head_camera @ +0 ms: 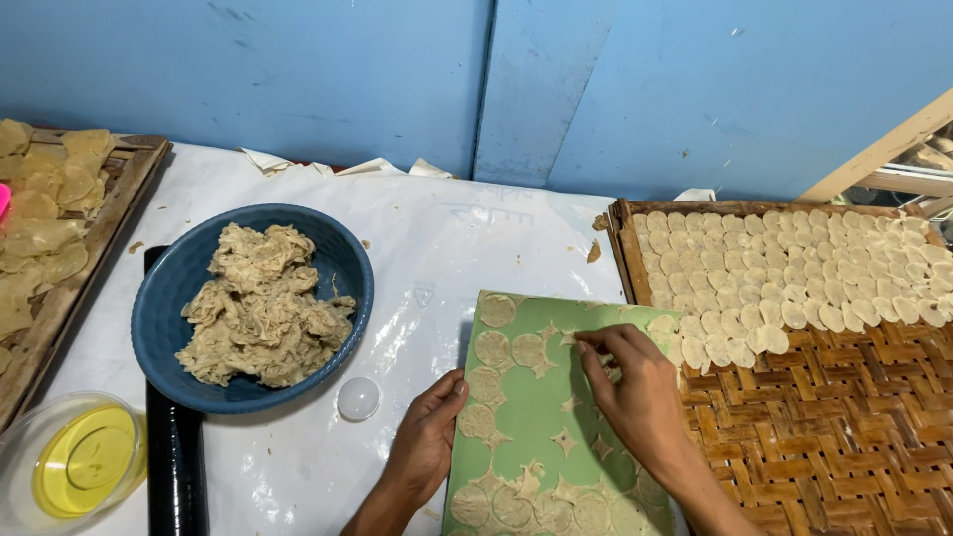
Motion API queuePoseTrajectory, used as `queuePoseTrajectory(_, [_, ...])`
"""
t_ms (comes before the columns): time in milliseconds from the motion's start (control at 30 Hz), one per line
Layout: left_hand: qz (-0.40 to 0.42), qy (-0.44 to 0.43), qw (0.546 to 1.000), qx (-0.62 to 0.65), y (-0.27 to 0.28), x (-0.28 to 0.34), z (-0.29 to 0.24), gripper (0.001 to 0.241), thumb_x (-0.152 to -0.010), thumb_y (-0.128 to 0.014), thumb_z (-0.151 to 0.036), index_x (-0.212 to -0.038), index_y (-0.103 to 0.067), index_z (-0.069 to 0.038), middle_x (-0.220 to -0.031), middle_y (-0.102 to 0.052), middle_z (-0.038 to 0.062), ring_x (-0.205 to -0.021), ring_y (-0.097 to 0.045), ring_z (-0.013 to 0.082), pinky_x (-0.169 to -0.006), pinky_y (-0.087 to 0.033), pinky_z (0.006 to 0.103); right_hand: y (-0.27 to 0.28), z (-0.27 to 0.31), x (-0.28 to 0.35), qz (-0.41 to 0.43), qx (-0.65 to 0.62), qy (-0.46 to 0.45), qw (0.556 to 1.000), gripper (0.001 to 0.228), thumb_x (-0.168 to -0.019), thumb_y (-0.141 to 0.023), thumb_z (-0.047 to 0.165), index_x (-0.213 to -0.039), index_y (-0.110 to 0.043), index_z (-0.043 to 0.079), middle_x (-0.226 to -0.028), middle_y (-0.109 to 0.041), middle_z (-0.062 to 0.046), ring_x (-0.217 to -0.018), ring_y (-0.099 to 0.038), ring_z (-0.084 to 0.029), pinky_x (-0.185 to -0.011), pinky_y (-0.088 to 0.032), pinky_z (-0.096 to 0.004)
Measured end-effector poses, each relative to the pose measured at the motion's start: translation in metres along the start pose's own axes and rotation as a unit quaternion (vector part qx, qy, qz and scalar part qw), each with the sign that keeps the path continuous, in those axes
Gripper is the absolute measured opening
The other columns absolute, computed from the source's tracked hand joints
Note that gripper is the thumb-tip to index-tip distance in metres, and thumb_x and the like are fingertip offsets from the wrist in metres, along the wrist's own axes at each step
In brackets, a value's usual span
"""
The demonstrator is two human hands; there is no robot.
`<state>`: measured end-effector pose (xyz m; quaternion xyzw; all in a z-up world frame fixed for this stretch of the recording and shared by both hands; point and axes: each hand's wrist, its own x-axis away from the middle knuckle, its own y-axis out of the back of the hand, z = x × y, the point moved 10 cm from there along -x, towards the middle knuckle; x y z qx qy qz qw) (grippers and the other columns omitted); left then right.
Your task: Removing small circular dough pieces from a board and placing them onto a woven tray for drying.
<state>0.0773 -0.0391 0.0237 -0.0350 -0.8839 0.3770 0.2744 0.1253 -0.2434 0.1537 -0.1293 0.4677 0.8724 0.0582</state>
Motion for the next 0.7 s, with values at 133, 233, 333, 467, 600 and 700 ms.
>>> queuePoseTrajectory(133, [-0.001, 0.000, 1.000, 0.002, 0.001, -0.001, 0.000, 0.041, -0.102, -0.045, -0.006, -0.138, -0.060, 0.008, -0.127, -0.069, 0.022, -0.112, -0.063, 0.0236, -0.097, -0.050, 0.0365, -0.002, -0.012, 0.014, -0.038, 0.079, 0.071, 0.994, 0.016, -0.086, -0.069, 0.012, -0.097, -0.077, 0.003, -0.091, -0.072, -0.011, -0.058, -0.064, -0.018, -0.045, -0.052, -0.029])
queuePoseTrajectory(233, [0.006, -0.011, 1.000, 0.008, 0.005, -0.005, 0.003, 0.040, -0.102, -0.047, -0.005, -0.137, -0.060, 0.010, -0.126, -0.069, 0.022, -0.110, -0.063, 0.0239, -0.096, -0.049, 0.0360, -0.006, -0.023, 0.020, -0.024, 0.208, 0.077, 0.975, 0.016, -0.092, -0.068, 0.021, -0.098, -0.075, 0.008, -0.088, -0.069, -0.008, -0.063, -0.062, -0.016, -0.048, -0.053, -0.027])
queuePoseTrajectory(333, [-0.006, -0.012, 1.000, 0.011, 0.009, -0.007, 0.004, 0.038, -0.101, -0.049, -0.004, -0.134, -0.060, 0.010, -0.124, -0.068, 0.021, -0.111, -0.061, 0.0235, -0.096, -0.048, 0.0364, -0.002, -0.021, 0.022, -0.017, 0.252, 0.094, 0.963, 0.013, -0.090, -0.069, 0.017, -0.093, -0.073, 0.005, -0.091, -0.069, -0.010, -0.066, -0.061, -0.016, -0.052, -0.053, -0.027])
queuePoseTrajectory(467, [-0.011, -0.007, 1.000, 0.005, 0.007, -0.005, 0.003, 0.037, -0.103, -0.047, -0.005, -0.134, -0.060, 0.009, -0.123, -0.069, 0.021, -0.109, -0.062, 0.0236, -0.096, -0.048, 0.0365, 0.008, -0.030, 0.017, 0.003, 0.114, 0.024, 0.993, 0.014, -0.087, -0.073, 0.017, -0.090, -0.068, 0.004, -0.088, -0.073, -0.010, -0.057, -0.067, -0.019, -0.047, -0.060, -0.031])
queuePoseTrajectory(600, [-0.014, -0.007, 1.000, 0.010, 0.007, -0.004, 0.002, 0.039, -0.102, -0.048, -0.004, -0.136, -0.060, 0.010, -0.127, -0.068, 0.022, -0.113, -0.062, 0.0242, -0.097, -0.048, 0.0358, 0.014, -0.022, 0.015, -0.002, 0.041, 0.050, 0.998, 0.027, -0.085, -0.072, 0.008, -0.112, -0.067, 0.001, -0.094, -0.079, -0.015, -0.069, -0.078, -0.021, -0.050, -0.067, -0.029])
queuePoseTrajectory(700, [-0.009, -0.005, 1.000, 0.005, 0.006, -0.004, 0.003, 0.037, -0.103, -0.047, -0.006, -0.133, -0.062, 0.009, -0.123, -0.069, 0.021, -0.109, -0.062, 0.0235, -0.096, -0.048, 0.0368, 0.029, -0.001, 0.014, -0.004, 0.026, 0.024, 0.999, 0.023, -0.085, -0.067, 0.005, -0.106, -0.074, 0.001, -0.093, -0.080, -0.012, -0.037, -0.058, -0.014, -0.034, -0.048, -0.026])
